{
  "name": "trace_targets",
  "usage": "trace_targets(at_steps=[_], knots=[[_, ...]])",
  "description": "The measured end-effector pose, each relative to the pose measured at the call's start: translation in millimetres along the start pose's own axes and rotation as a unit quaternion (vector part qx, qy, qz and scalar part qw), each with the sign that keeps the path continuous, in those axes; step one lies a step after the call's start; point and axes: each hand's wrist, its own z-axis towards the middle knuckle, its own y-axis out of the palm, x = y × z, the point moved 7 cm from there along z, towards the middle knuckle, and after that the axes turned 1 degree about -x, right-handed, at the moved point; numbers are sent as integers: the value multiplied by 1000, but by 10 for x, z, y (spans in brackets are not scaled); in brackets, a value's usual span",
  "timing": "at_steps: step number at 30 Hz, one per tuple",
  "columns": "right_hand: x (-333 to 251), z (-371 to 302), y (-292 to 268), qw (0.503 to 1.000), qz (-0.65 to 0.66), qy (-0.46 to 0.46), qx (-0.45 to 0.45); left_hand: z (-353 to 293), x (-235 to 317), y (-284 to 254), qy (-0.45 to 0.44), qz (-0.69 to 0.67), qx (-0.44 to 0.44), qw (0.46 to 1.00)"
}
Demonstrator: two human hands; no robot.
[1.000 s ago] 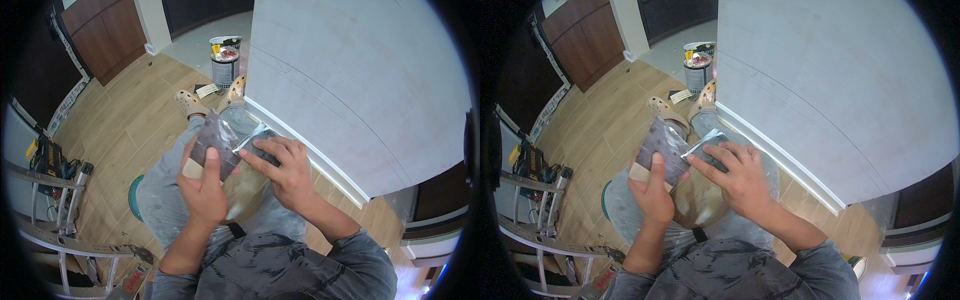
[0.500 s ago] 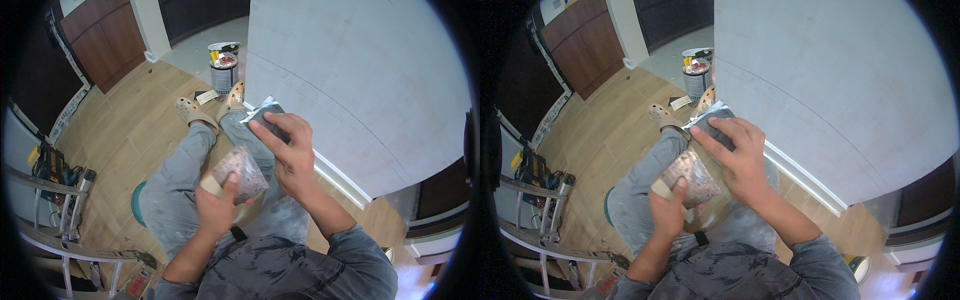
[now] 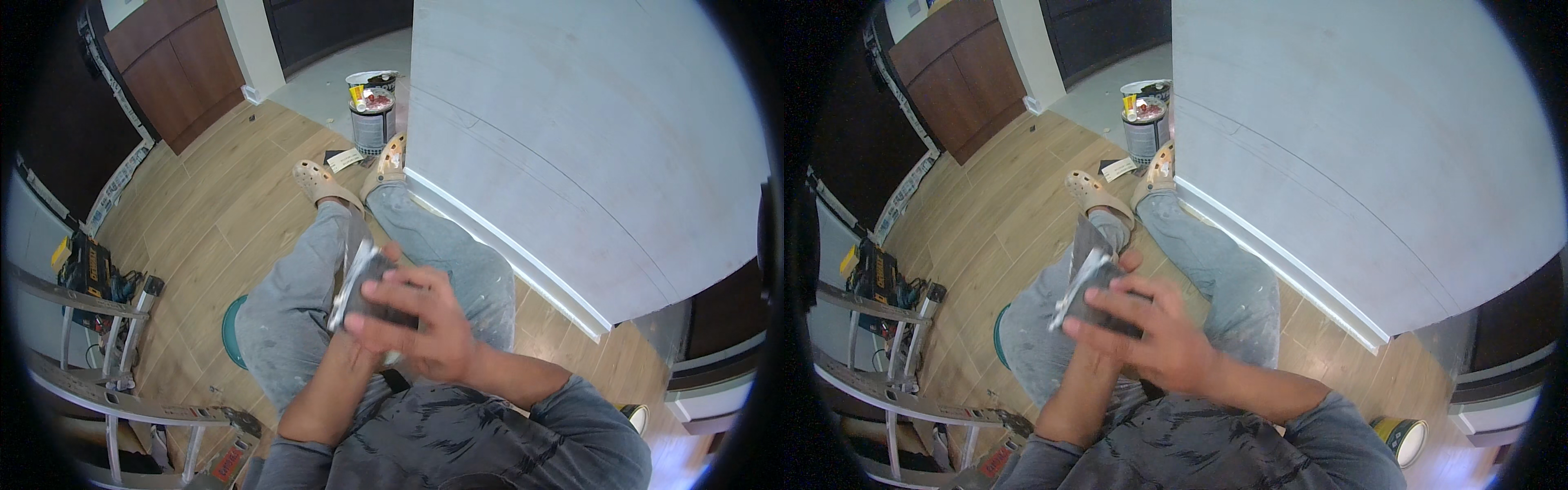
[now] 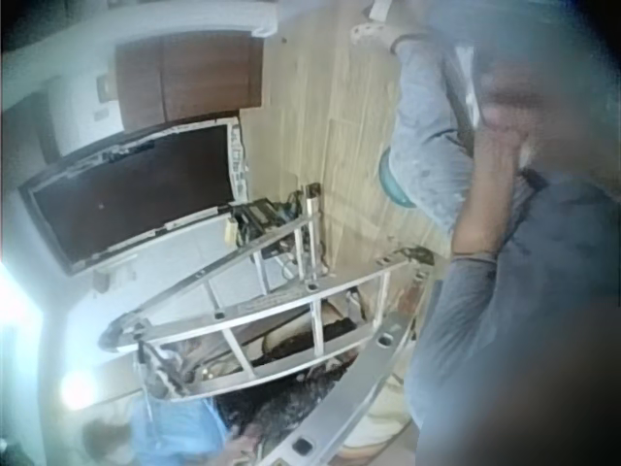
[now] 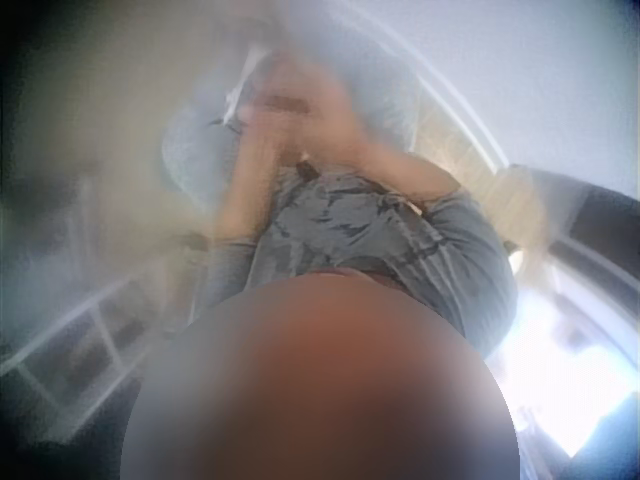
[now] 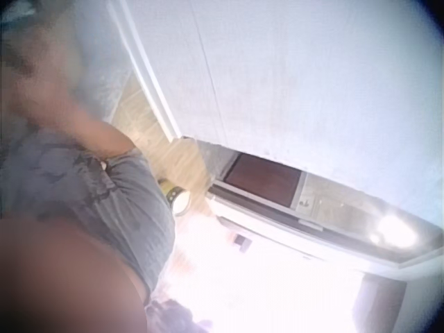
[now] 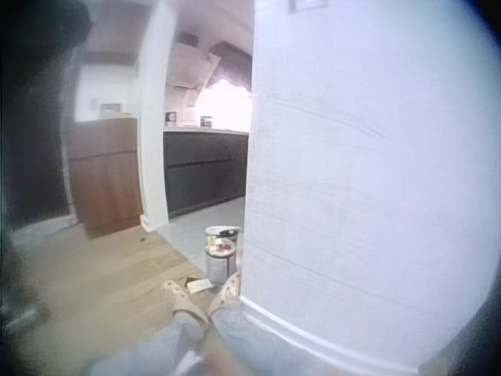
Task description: The person sits on the floor and uses a putty knife to apply joint compound to the baseboard and wall corner. They repeatedly scrape excess compound from the knife onto a larger taping knife and continue smoothing the surface along the baseboard.
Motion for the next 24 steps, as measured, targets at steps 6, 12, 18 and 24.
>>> trace_targets(at_steps=[6,12,18,24], knots=[[650,307,-126,994,4,107,36,-37,-197,272,-118,-18,-274,954],[1162,68,-466,757,517,307,256,-171,102,12,-6,68,-29,997],[1223,-152,22,560,636,471,245,-280,-98,301,-42,150,-43,987],[1198,-192,376,575,679,422,174,-329,-87,462,-24,133,-10,991]])
